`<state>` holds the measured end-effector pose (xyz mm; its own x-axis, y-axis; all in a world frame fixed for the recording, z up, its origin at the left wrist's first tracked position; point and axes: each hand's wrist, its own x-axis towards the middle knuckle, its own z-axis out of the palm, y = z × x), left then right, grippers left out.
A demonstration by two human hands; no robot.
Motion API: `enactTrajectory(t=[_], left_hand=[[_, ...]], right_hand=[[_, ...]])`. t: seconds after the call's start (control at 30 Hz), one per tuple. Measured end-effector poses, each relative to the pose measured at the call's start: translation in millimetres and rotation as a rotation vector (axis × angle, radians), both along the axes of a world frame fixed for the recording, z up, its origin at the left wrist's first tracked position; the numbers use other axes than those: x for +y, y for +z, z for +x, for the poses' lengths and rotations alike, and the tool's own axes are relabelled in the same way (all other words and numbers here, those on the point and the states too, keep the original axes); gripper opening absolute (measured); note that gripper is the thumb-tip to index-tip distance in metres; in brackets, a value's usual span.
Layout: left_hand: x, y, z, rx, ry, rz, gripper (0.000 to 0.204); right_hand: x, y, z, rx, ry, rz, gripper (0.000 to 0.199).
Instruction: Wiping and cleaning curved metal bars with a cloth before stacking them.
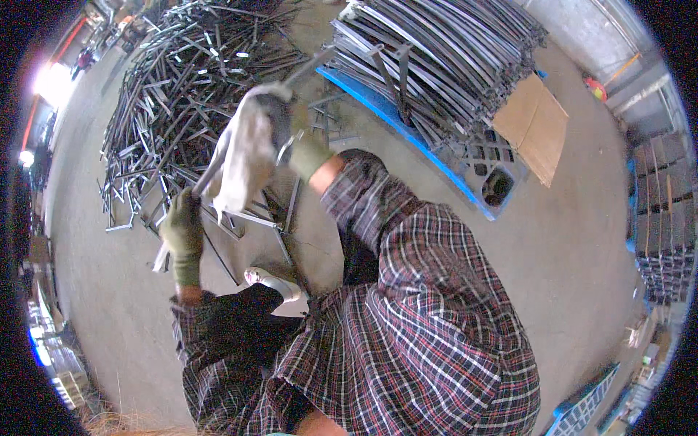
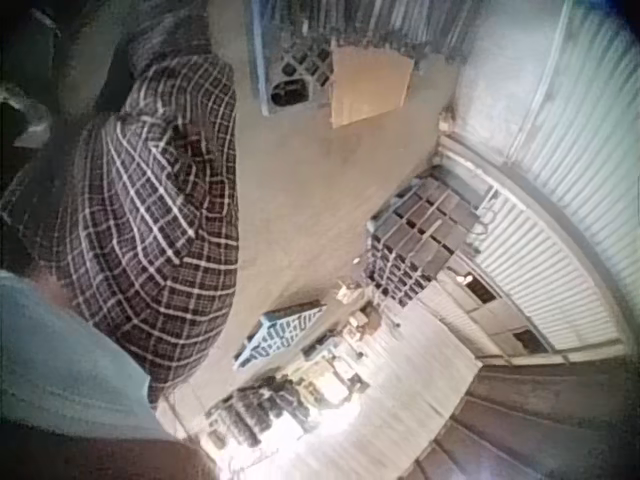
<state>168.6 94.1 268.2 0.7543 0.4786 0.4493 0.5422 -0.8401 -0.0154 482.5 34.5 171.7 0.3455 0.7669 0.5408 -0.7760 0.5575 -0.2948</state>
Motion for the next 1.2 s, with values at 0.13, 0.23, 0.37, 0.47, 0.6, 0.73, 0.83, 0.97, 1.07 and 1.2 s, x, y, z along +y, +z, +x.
enactTrajectory(t=[0.13, 0.23, 0.37, 0.47, 0.6, 0.73, 0.83, 0.97, 1.07, 1.2], left_hand=[[19.4, -21.2, -21.5, -0.140, -0.082, 0.087, 0.025], [-5.9, -18.7, -1.5, -0.130, 0.034, 0.061, 0.024], [-8.8, -10.0, 2.1, -0.203, -0.033, 0.029, 0.021], [-2.8, -16.2, 0.9, -0.180, -0.077, -0.021, 0.013], [2.0, -28.5, -23.7, -0.141, -0.034, -0.094, 0.010], [3.4, -47.7, 0.2, -0.215, -0.190, -0.402, 0.011], [3.5, -48.0, 6.4, -0.215, -0.155, -0.446, 0.014], [-2.9, -21.9, 0.5, -0.241, -0.097, -0.080, 0.017], [-11.0, -23.6, 9.7, -0.260, -0.008, 0.178, 0.021], [-12.8, -34.9, 20.5, -0.210, -0.107, 0.053, 0.021]], right_hand=[[-34.2, -29.5, 93.7, -1.202, -1.248, -0.746, 0.031], [-20.1, -43.0, -47.5, -0.985, -0.930, -0.696, 0.031], [-32.7, -25.7, -67.2, -1.107, -0.887, -0.731, 0.030], [-46.5, -37.9, 82.7, -1.904, -0.973, -0.969, 0.026], [-43.7, -49.3, 16.1, -2.004, -1.136, -1.004, 0.024], [-31.8, -66.6, -79.7, -1.871, -1.043, -0.754, 0.023], [-36.3, -72.0, -39.9, -1.908, -1.090, -0.784, 0.023], [-62.3, -34.6, 70.9, -1.686, -1.056, -1.111, 0.023], [-62.8, -51.3, 36.2, -1.852, -1.143, -1.011, 0.020], [-61.3, -78.0, -89.4, -1.581, -0.995, -0.790, 0.017]])
